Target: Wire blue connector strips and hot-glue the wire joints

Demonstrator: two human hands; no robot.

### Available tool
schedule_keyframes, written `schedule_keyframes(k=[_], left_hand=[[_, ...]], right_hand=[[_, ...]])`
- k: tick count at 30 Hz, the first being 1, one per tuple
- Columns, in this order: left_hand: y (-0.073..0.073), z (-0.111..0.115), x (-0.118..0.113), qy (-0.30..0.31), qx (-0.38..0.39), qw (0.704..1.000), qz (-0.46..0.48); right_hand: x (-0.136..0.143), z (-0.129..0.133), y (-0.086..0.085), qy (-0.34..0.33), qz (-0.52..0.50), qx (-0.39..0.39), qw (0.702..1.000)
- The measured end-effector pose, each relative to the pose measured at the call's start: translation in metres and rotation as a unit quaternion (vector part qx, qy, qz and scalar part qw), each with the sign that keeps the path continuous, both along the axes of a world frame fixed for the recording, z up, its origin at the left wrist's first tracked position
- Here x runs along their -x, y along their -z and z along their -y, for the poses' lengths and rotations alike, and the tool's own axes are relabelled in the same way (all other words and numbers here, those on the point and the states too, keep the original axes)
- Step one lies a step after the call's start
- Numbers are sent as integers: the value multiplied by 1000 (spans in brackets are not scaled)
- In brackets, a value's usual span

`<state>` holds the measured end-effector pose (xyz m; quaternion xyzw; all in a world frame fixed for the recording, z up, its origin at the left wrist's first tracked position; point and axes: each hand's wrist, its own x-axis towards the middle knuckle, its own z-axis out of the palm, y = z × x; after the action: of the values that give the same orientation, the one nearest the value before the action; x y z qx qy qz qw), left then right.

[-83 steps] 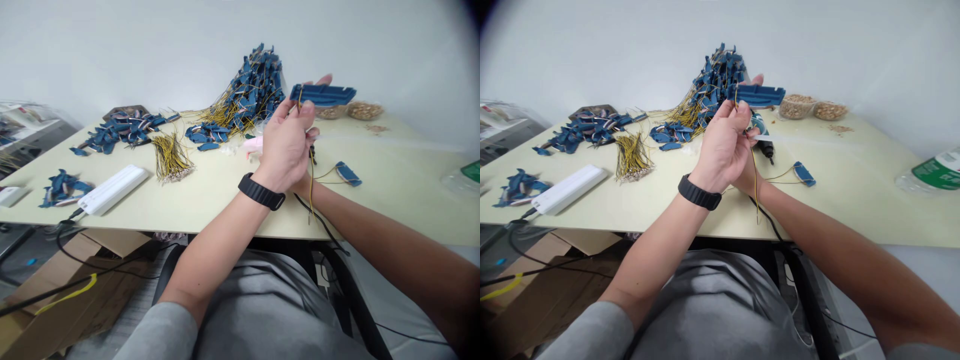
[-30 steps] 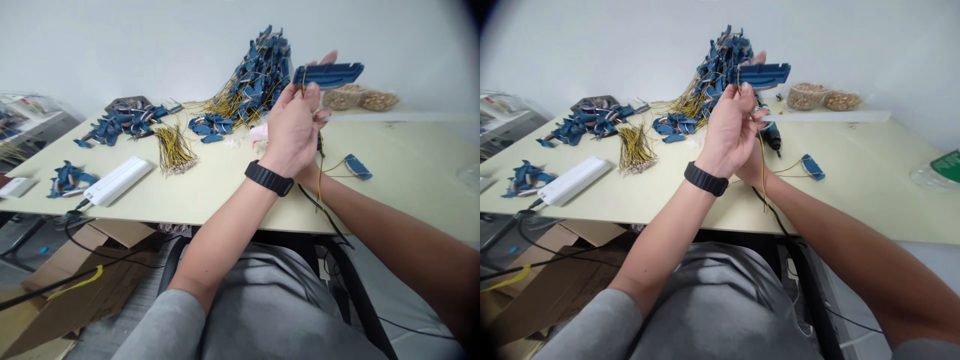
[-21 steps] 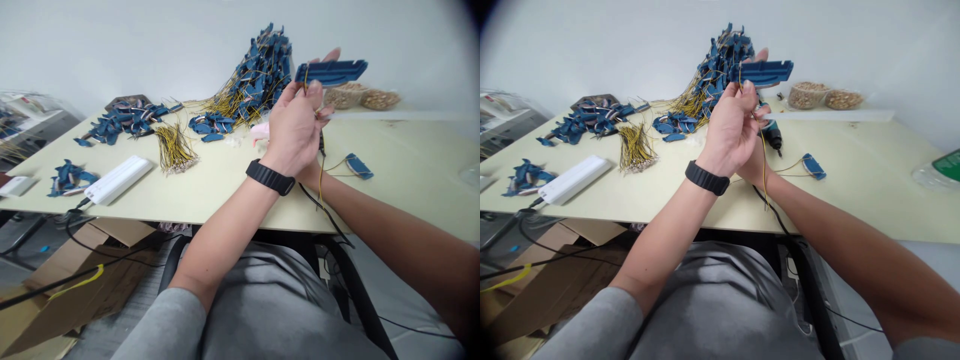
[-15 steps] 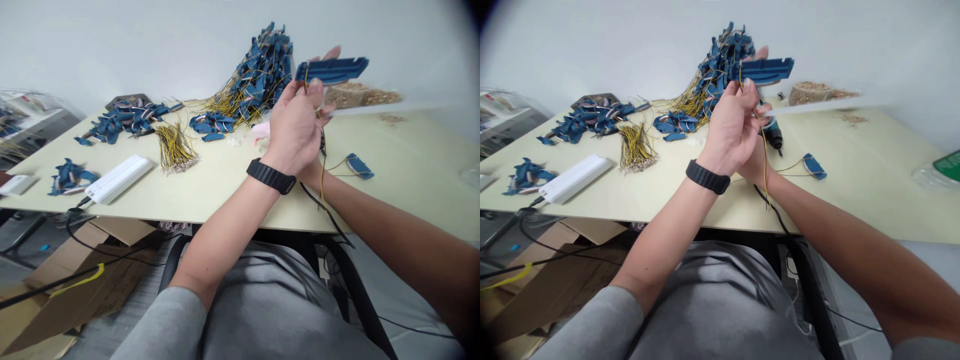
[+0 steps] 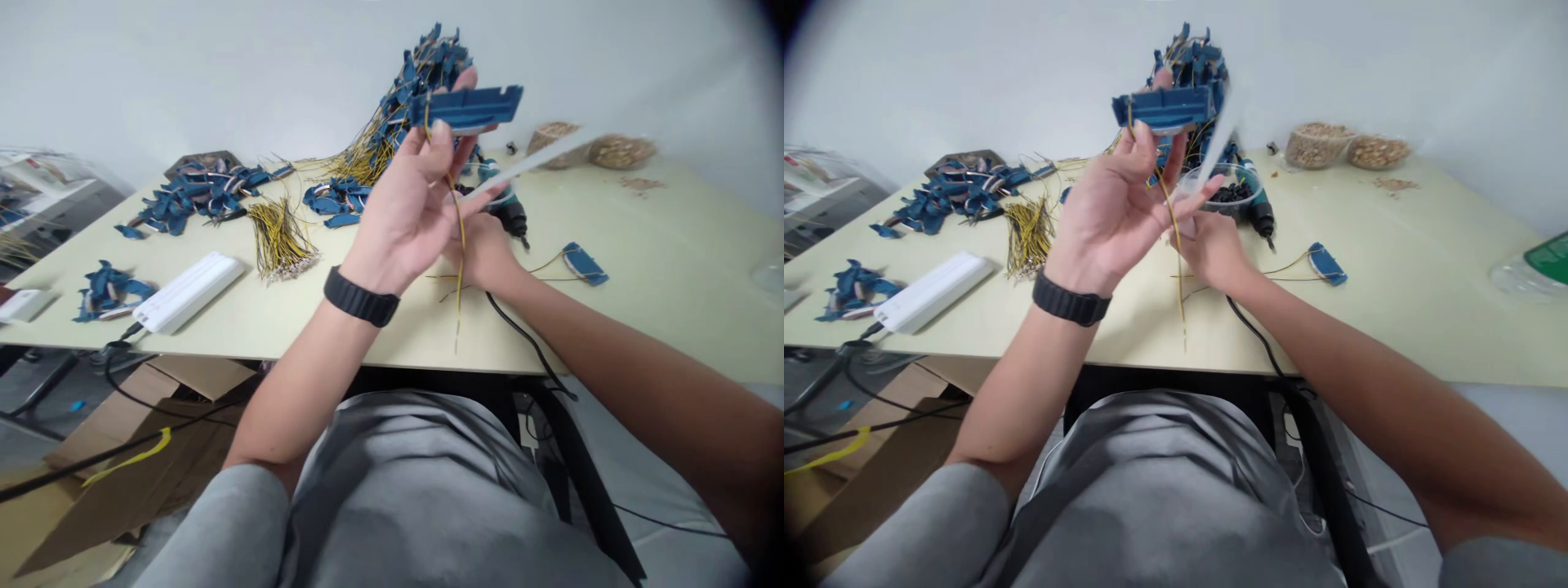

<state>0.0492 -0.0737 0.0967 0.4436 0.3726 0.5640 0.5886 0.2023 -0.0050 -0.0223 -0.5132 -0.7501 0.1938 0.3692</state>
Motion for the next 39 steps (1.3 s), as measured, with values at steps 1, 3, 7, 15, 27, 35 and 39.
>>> schedule_keyframes(k=[1,3,7,15,27,35,39], left_hand=[[-1,1,8,7,2,1000,21],[-1,1,25,25,0,996,83],[17,-17,65,13,37,994,100],[93,-80,119,-20,154,988,-16],[99,-95,120,-2,81,955,-287],[89,-89,125,-59,-67,894,-439],[54,-62,99,-30,-201,919,-337]], right_hand=[[2,4,-4,5,3,4,1000],[5,8,-11,24,-6,20,1000],[8,7,-12,63,-33,20,997],[4,3,-7,75,-37,22,996],[2,5,-9,74,-57,49,994],[0,2,-6,58,-51,23,997],[3,6,-9,60,-48,45,996]])
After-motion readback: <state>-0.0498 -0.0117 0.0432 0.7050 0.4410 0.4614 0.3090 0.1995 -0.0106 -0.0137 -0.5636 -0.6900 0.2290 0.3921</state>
